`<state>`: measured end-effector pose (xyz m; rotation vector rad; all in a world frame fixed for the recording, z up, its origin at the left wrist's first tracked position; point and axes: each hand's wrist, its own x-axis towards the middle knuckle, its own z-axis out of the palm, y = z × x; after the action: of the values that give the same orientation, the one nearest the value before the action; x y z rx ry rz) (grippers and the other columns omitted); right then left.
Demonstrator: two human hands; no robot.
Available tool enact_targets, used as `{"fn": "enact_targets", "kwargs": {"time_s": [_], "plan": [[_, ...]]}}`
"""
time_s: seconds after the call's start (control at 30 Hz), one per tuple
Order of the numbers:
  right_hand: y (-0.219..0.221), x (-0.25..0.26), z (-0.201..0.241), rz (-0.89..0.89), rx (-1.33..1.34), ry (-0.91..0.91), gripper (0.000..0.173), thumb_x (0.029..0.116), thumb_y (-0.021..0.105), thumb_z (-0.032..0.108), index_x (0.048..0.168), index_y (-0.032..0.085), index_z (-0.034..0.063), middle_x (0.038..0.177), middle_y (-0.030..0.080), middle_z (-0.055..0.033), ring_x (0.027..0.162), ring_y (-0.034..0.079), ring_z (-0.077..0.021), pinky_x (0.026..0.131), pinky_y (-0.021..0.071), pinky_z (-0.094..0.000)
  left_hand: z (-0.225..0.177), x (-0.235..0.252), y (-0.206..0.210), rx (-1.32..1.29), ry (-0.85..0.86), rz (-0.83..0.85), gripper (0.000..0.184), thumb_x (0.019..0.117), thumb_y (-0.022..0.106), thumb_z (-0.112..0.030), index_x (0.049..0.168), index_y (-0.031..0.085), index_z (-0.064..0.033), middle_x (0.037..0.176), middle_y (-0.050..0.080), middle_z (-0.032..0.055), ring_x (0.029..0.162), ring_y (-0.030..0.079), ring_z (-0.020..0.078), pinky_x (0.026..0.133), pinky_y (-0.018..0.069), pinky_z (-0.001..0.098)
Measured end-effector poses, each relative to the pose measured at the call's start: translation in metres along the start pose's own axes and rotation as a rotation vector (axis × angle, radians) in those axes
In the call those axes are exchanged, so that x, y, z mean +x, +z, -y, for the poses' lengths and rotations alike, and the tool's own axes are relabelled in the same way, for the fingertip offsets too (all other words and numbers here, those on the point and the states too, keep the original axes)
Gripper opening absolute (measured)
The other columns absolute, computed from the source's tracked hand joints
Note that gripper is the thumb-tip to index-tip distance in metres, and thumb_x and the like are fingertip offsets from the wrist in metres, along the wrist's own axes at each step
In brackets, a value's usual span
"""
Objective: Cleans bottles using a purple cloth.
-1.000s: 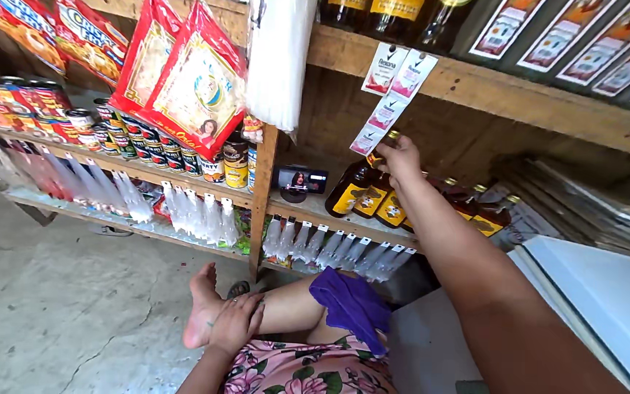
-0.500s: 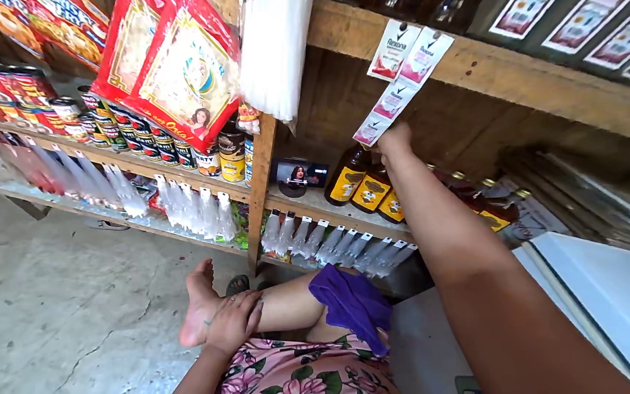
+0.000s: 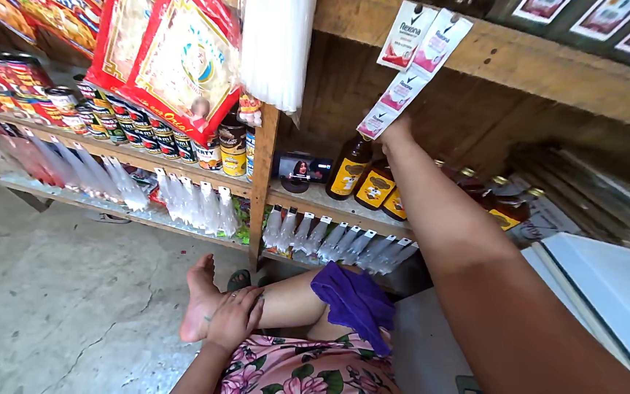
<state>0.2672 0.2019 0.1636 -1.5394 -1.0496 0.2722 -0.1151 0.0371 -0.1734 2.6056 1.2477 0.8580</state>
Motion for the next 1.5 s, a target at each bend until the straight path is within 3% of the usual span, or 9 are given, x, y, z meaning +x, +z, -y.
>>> {"fn": "enact_targets", "kwargs": {"time_s": [0.43, 0.57, 0.7, 0.8, 0.97, 1.3, 1.5], "plan": [[-0.004, 0.009, -0.009, 0.069, -0.135, -0.05, 0.063, 0.0932, 0.075, 0.024, 0.145, 0.049, -0.0002, 0.141, 0.058, -0.0181, 0.131, 0.057, -0.0241, 0.11, 0.0481, -0.0417, 0.0, 0.001, 0.0, 0.002, -0.02, 0.035, 0.053, 0.106, 0.033, -0.045, 0.123, 0.072, -0.0135, 0.123, 0.073, 0.0077, 0.114, 0.07, 0.0277, 0.099, 0.0532, 0.0501], [-0.008, 0.006, -0.012, 0.133, -0.103, -0.068, 0.06, 0.0954, 0.07, 0.015, 0.147, 0.046, -0.0013, 0.143, 0.056, -0.019, 0.132, 0.056, -0.0246, 0.111, 0.047, -0.0418, -0.001, 0.0, 0.0, -0.01, -0.029, 0.029, 0.051, 0.106, 0.036, -0.044, 0.124, 0.072, -0.0132, 0.124, 0.072, 0.0086, 0.114, 0.07, 0.0287, 0.098, 0.0537, 0.0512], [-0.012, -0.001, -0.013, 0.251, -0.319, -0.133, 0.058, 0.0975, 0.067, 0.017, 0.147, 0.046, -0.0038, 0.148, 0.052, -0.0225, 0.141, 0.047, -0.028, 0.118, 0.0366, -0.045, -0.001, 0.0, 0.002, 0.001, -0.02, 0.014, 0.05, 0.1055, 0.036, -0.044, 0.123, 0.072, -0.0138, 0.123, 0.073, 0.0081, 0.113, 0.07, 0.0284, 0.098, 0.0539, 0.0511], [-0.012, -0.002, -0.018, 0.285, -0.399, -0.156, 0.052, 0.1003, 0.064, 0.017, 0.145, 0.05, -0.0036, 0.148, 0.053, -0.0225, 0.142, 0.046, -0.0298, 0.12, 0.0341, -0.0458, -0.001, 0.001, 0.001, 0.005, -0.025, 0.038, 0.051, 0.1057, 0.035, -0.044, 0.123, 0.072, -0.0141, 0.124, 0.072, 0.0079, 0.115, 0.069, 0.0281, 0.099, 0.0531, 0.0511], [-0.011, 0.008, -0.029, 0.306, -0.56, -0.243, 0.064, 0.0986, 0.068, 0.028, 0.149, 0.045, -0.0037, 0.152, 0.048, -0.0243, 0.146, 0.041, -0.0342, 0.122, 0.0292, -0.0503, -0.001, 0.001, 0.001, 0.007, -0.021, 0.034, 0.052, 0.106, 0.034, -0.044, 0.123, 0.072, -0.0131, 0.124, 0.072, 0.0084, 0.115, 0.069, 0.0289, 0.099, 0.053, 0.0521], [-0.013, 0.003, -0.019, 0.339, -0.721, -0.381, 0.056, 0.1006, 0.064, 0.028, 0.143, 0.052, -0.0057, 0.149, 0.05, -0.0267, 0.145, 0.041, -0.037, 0.121, 0.0289, -0.0513, 0.001, 0.001, 0.003, 0.022, 0.003, 0.003, 0.053, 0.1057, 0.033, -0.043, 0.122, 0.073, -0.0132, 0.122, 0.073, 0.0074, 0.112, 0.071, 0.0279, 0.097, 0.0541, 0.0507], [-0.019, 0.002, -0.014, 0.403, -0.674, -0.318, 0.056, 0.1014, 0.063, 0.028, 0.146, 0.049, -0.0036, 0.15, 0.05, -0.0245, 0.146, 0.042, -0.0346, 0.122, 0.0293, -0.0506, 0.001, 0.001, 0.004, 0.024, 0.009, -0.021, 0.052, 0.1053, 0.033, -0.043, 0.12, 0.074, -0.0133, 0.12, 0.074, 0.0076, 0.111, 0.071, 0.028, 0.096, 0.0547, 0.0501]]}}
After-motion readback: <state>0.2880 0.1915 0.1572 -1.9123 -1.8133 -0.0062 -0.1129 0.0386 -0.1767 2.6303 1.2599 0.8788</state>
